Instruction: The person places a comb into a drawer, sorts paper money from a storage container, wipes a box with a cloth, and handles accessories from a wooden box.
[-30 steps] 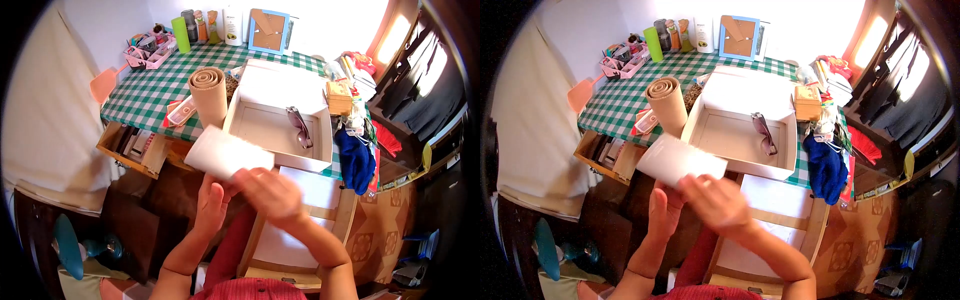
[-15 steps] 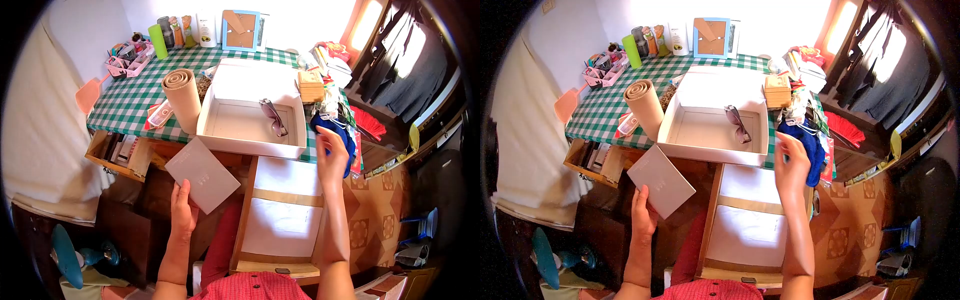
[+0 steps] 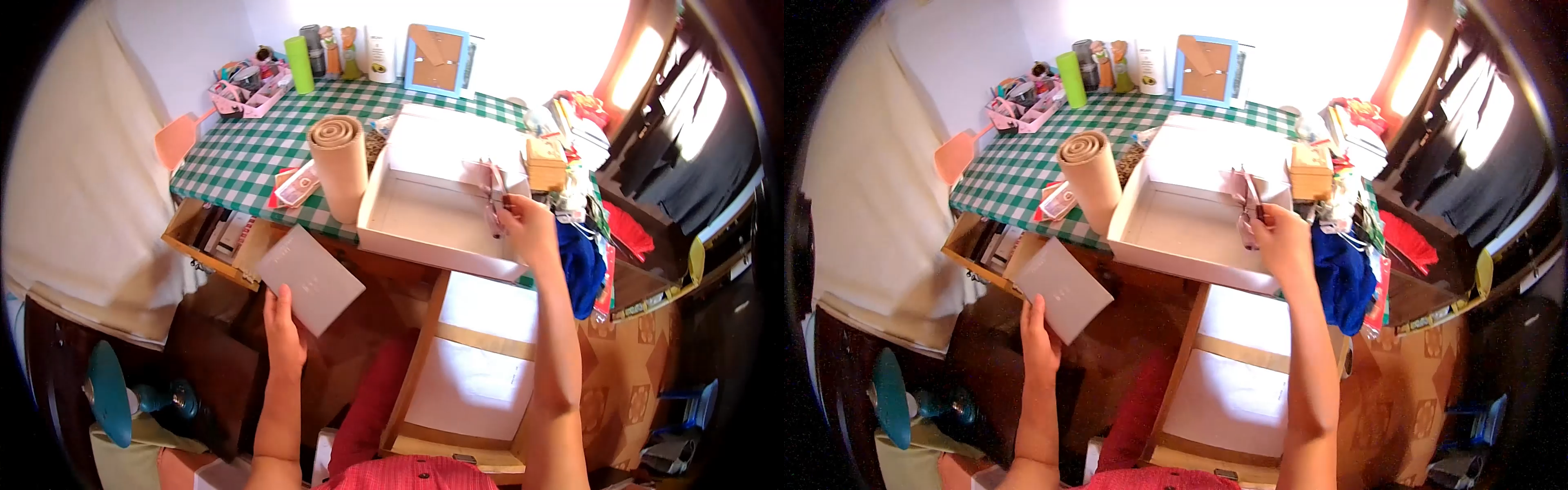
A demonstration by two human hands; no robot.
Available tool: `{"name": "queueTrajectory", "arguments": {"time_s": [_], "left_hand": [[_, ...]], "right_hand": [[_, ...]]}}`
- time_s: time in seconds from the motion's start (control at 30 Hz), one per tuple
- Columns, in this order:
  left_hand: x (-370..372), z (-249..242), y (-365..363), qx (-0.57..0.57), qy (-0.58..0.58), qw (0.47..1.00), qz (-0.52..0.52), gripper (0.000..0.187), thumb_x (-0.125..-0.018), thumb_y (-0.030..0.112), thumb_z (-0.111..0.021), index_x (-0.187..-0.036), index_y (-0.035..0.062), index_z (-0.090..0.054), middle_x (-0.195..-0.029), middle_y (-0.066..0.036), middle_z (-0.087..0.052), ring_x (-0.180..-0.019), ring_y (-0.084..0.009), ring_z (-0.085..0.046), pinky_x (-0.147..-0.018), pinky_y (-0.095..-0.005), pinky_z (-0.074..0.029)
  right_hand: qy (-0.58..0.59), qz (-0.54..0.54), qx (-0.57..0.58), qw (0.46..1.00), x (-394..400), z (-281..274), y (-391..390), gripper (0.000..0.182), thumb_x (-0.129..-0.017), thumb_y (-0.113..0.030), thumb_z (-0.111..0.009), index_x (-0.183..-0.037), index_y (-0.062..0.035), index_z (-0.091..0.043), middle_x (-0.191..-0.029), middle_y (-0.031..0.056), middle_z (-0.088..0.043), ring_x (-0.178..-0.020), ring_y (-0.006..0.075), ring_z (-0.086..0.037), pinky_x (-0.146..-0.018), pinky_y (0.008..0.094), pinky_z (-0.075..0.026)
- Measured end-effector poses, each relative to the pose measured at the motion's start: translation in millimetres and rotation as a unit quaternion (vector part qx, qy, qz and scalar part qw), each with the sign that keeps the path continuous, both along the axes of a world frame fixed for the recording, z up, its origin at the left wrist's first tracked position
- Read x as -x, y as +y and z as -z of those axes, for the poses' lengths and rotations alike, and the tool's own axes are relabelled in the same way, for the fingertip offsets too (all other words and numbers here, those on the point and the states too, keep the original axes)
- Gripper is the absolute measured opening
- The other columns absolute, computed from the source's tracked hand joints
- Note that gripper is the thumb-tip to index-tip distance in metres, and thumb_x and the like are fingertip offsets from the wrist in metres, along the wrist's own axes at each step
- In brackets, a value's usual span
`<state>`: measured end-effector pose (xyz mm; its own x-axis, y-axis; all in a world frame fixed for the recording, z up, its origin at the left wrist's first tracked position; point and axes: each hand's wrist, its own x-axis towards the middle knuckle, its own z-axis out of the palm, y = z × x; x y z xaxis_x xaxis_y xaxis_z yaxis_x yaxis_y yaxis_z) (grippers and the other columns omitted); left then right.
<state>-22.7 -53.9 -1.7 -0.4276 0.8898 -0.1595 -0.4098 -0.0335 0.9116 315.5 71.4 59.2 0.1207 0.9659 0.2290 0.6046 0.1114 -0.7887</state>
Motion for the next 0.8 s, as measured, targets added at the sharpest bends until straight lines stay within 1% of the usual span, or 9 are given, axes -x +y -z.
{"name": "queueTrajectory", "arguments": {"time_s": [0.07,0.1,0.17,0.27,0.37,0.53,0.6,0.77,0.8], "left_hand": [[17.4,-4.8,18.7,0.002,-0.006,0.999,-0.032,0.043,-0.098,0.027,-0.051,-0.132,0.0022,-0.044,-0.123,-0.007,-0.053,-0.107,-0.016,-0.052,-0.091,-0.0303,-0.043],[26.0,-4.6,30.4,-0.017,-0.008,0.999,-0.047,0.042,-0.097,0.026,-0.052,-0.131,0.0019,-0.044,-0.122,-0.006,-0.053,-0.106,-0.0148,-0.052,-0.089,-0.0297,-0.044],[36.6,-0.7,56.5,-0.037,-0.011,0.997,-0.065,0.04,-0.097,0.024,-0.052,-0.13,0.0015,-0.045,-0.121,-0.006,-0.053,-0.106,-0.0137,-0.052,-0.088,-0.029,-0.045],[45.8,0.6,85.5,-0.096,0.008,0.994,-0.048,0.037,-0.098,0.021,-0.052,-0.128,0.001,-0.046,-0.116,-0.006,-0.056,-0.101,-0.0118,-0.054,-0.085,-0.0278,-0.046],[34.4,-1.7,94.6,-0.138,0.136,0.98,-0.035,0.033,-0.098,0.02,-0.052,-0.125,0.001,-0.048,-0.109,-0.005,-0.06,-0.093,-0.0122,-0.058,-0.082,-0.0274,-0.048],[36.5,-4.8,98.2,-0.139,0.045,0.989,0.001,0.031,-0.099,0.02,-0.051,-0.123,0.0016,-0.047,-0.108,-0.006,-0.06,-0.092,-0.0114,-0.058,-0.08,-0.028,-0.049],[43.8,-5.0,103.5,-0.151,-0.08,0.984,0.046,0.033,-0.097,0.02,-0.054,-0.123,0.0014,-0.046,-0.107,-0.007,-0.059,-0.092,-0.0126,-0.058,-0.08,-0.0282,-0.049],[38.6,-10.5,115.1,-0.119,0.029,0.992,0.009,0.037,-0.091,0.016,-0.061,-0.121,0.0001,-0.048,-0.108,-0.008,-0.059,-0.094,-0.0149,-0.059,-0.08,-0.0291,-0.048],[38.9,-11.8,119.3,-0.118,0.031,0.993,-0.005,0.037,-0.089,0.015,-0.063,-0.12,-0.0005,-0.049,-0.108,-0.008,-0.059,-0.095,-0.0156,-0.058,-0.08,-0.0293,-0.048]], "right_hand": [[0.206,-0.102,0.051,0.972,5.4,-15.3,-21.8,0.023,-0.086,-0.001,-0.06,-0.108,0.0027,-0.066,-0.087,0.0094,-0.071,-0.076,0.0142,-0.066,-0.066,0.0265,-0.052],[0.206,-0.107,0.053,0.971,14.4,-23.0,-31.1,0.023,-0.086,-0.001,-0.06,-0.108,0.0027,-0.066,-0.087,0.0094,-0.071,-0.076,0.0142,-0.066,-0.066,0.0265,-0.052],[0.277,-0.287,0.189,0.897,45.9,-33.1,-45.1,0.026,-0.088,-0.002,-0.061,-0.114,0.0008,-0.064,-0.089,0.0041,-0.07,-0.076,0.0102,-0.064,-0.066,0.0242,-0.051],[0.21,-0.372,0.186,0.885,106.0,-20.7,-39.2,0.031,-0.09,-0.006,-0.062,-0.119,0.0029,-0.06,-0.083,0.0048,-0.067,-0.071,0.0087,-0.06,-0.065,0.0239,-0.049],[0.274,-0.353,0.211,0.87,163.6,-1.6,-23.2,0.03,-0.089,-0.01,-0.062,-0.116,0.0045,-0.06,-0.082,0.0068,-0.068,-0.072,0.0097,-0.061,-0.064,0.0248,-0.049],[0.359,-0.266,0.212,0.869,232.1,24.4,3.5,0.027,-0.085,-0.011,-0.066,-0.106,0.0056,-0.062,-0.084,0.0106,-0.069,-0.075,0.0136,-0.064,-0.065,0.0278,-0.051],[0.207,-0.265,0.097,0.937,245.5,29.5,12.5,0.03,-0.086,-0.01,-0.066,-0.111,0.0078,-0.06,-0.095,0.0113,-0.066,-0.075,0.0158,-0.065,-0.062,0.0271,-0.056],[0.164,-0.258,0.058,0.95,255.3,25.3,13.6,0.03,-0.084,-0.008,-0.067,-0.109,0.0075,-0.062,-0.092,0.0175,-0.065,-0.07,0.0182,-0.065,-0.06,0.0297,-0.054],[0.091,-0.223,-0.031,0.97,256.4,26.9,10.4,0.029,-0.084,-0.007,-0.066,-0.109,0.0069,-0.062,-0.092,0.0179,-0.065,-0.073,0.0203,-0.065,-0.063,0.0302,-0.054]]}}
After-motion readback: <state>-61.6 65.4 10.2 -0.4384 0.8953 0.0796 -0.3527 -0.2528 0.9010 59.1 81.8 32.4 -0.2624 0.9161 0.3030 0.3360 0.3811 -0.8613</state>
